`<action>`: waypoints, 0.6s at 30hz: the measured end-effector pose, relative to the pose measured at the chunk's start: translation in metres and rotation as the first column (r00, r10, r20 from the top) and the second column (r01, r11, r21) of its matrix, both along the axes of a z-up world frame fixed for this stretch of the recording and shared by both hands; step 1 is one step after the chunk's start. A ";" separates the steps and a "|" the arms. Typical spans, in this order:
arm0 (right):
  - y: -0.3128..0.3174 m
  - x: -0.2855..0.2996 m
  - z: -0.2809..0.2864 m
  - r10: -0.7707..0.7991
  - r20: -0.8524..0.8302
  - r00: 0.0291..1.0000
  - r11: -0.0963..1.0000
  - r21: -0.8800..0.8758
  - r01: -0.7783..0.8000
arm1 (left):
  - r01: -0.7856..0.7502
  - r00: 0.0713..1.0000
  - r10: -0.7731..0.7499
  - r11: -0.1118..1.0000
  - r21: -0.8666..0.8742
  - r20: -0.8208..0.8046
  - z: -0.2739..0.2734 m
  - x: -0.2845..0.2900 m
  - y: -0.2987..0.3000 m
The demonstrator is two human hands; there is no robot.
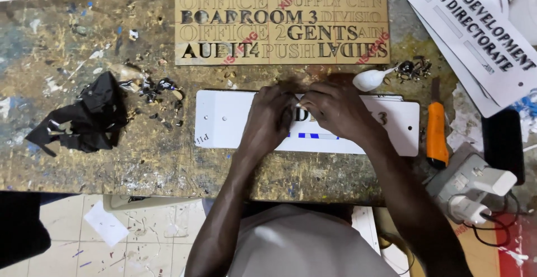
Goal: Carefully placing and aligning individual letters onto a sign board to assemble a room identification sign.
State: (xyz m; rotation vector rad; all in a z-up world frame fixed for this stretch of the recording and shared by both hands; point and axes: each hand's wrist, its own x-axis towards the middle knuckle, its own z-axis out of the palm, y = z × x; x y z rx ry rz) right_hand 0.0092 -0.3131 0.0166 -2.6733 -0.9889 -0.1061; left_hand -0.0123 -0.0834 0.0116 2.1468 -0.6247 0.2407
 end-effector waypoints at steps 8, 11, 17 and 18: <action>0.006 0.005 -0.007 0.060 0.094 0.994 0.996 -0.066 -0.054 | 0.017 0.999 -0.019 0.998 -0.057 -0.032 -0.013 0.001 0.003; 0.000 0.008 -0.019 0.063 0.114 0.992 0.997 -0.056 -0.057 | 0.017 0.999 -0.020 0.997 -0.077 -0.038 -0.012 -0.003 0.005; -0.002 0.003 -0.017 0.055 0.091 0.994 0.998 0.001 -0.055 | 0.026 0.998 -0.032 0.992 -0.122 -0.046 -0.022 0.000 0.005; -0.002 0.003 -0.016 0.059 0.131 0.990 0.998 -0.033 -0.055 | 0.028 0.999 -0.034 0.993 -0.116 -0.043 -0.023 0.002 0.003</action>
